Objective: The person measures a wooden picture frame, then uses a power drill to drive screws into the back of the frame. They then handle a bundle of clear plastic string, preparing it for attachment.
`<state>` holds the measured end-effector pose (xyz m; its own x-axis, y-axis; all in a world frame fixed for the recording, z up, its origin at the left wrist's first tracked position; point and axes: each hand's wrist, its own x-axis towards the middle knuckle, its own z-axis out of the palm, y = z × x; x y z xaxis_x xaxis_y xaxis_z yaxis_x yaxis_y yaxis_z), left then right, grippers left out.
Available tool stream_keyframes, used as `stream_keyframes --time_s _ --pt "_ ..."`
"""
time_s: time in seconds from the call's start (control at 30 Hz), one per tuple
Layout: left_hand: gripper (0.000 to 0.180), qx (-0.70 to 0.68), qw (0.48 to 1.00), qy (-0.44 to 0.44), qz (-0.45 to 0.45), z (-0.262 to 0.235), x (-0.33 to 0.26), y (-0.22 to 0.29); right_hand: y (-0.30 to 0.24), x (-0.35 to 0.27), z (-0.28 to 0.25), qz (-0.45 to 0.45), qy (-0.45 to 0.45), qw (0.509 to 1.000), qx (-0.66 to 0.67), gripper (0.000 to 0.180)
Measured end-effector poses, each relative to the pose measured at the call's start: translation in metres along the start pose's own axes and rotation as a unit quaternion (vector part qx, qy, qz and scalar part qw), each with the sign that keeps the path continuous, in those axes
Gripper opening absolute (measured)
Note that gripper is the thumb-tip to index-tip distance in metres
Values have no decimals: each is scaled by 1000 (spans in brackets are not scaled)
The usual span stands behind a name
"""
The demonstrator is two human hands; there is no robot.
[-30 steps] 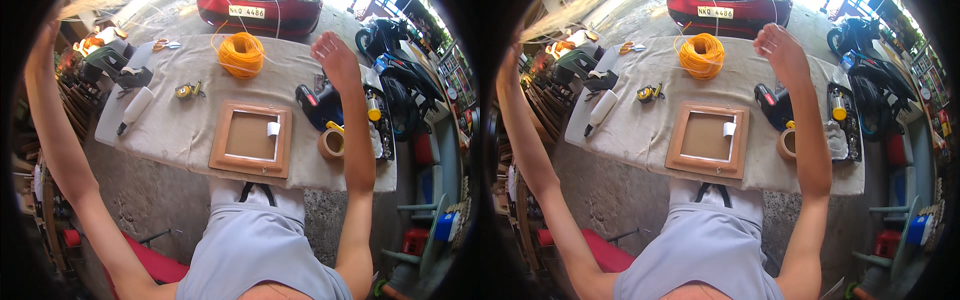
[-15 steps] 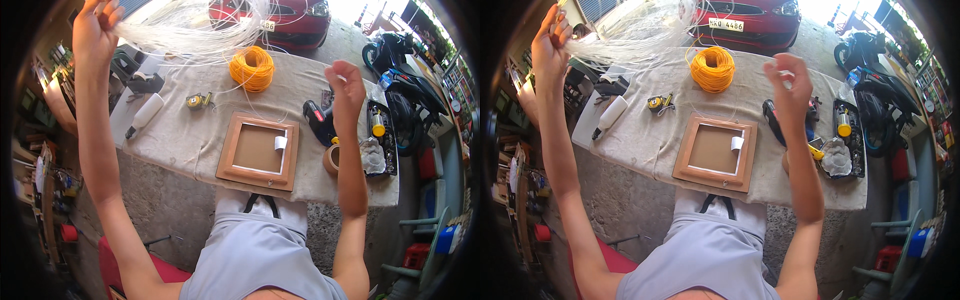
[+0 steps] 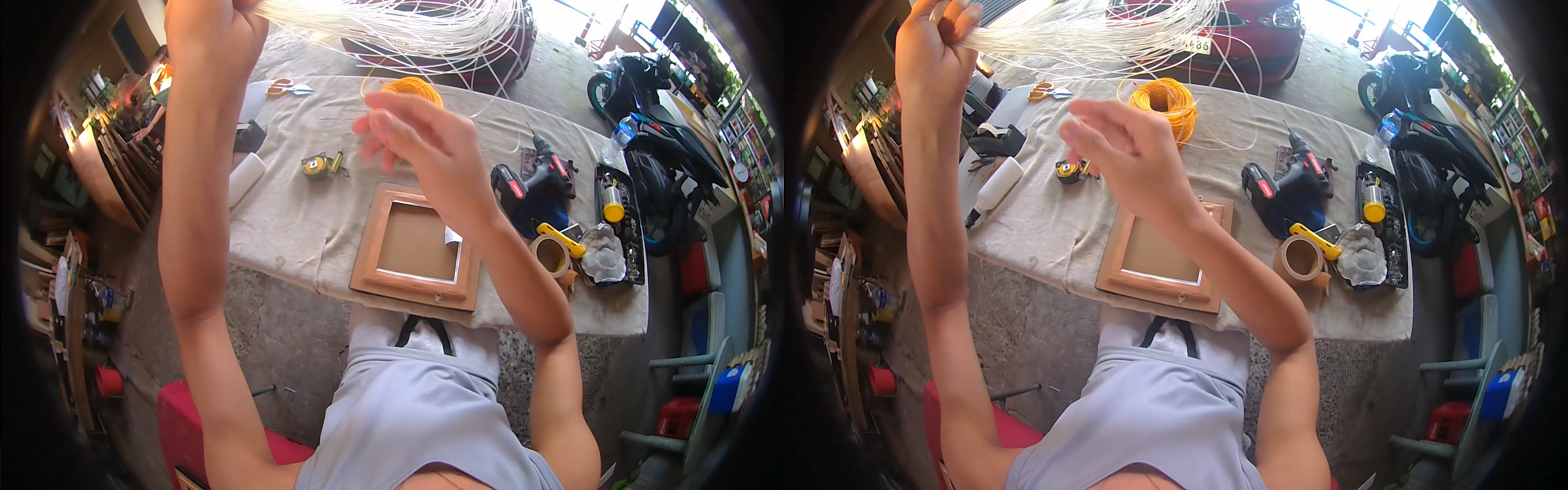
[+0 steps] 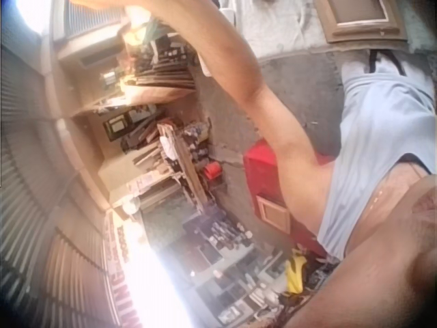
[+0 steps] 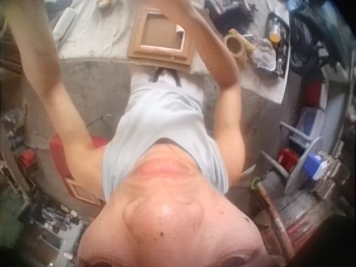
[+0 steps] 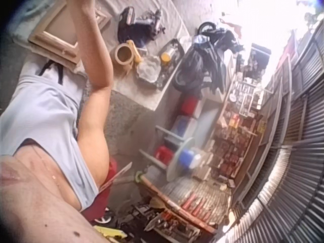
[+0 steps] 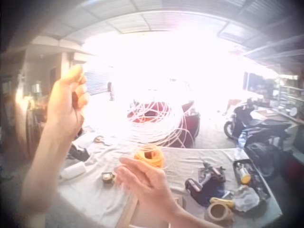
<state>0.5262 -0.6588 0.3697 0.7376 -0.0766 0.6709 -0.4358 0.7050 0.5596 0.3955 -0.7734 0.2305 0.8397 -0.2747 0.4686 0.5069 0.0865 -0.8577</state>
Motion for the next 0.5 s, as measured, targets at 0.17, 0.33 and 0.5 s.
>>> stream_keyframes --time_s 0.17,0.33,0.5 --pt "11 -35 999 -35 9 9 -13 -5 1 17 6 14 15 989 148 26" --pt "10 -29 999 -32 -2 2 -8 -5 10 18 1 -4 0 985 171 24" --pt "8 -65 997 -41 10 2 -13 -5 11 16 3 -10 13 988 154 25"
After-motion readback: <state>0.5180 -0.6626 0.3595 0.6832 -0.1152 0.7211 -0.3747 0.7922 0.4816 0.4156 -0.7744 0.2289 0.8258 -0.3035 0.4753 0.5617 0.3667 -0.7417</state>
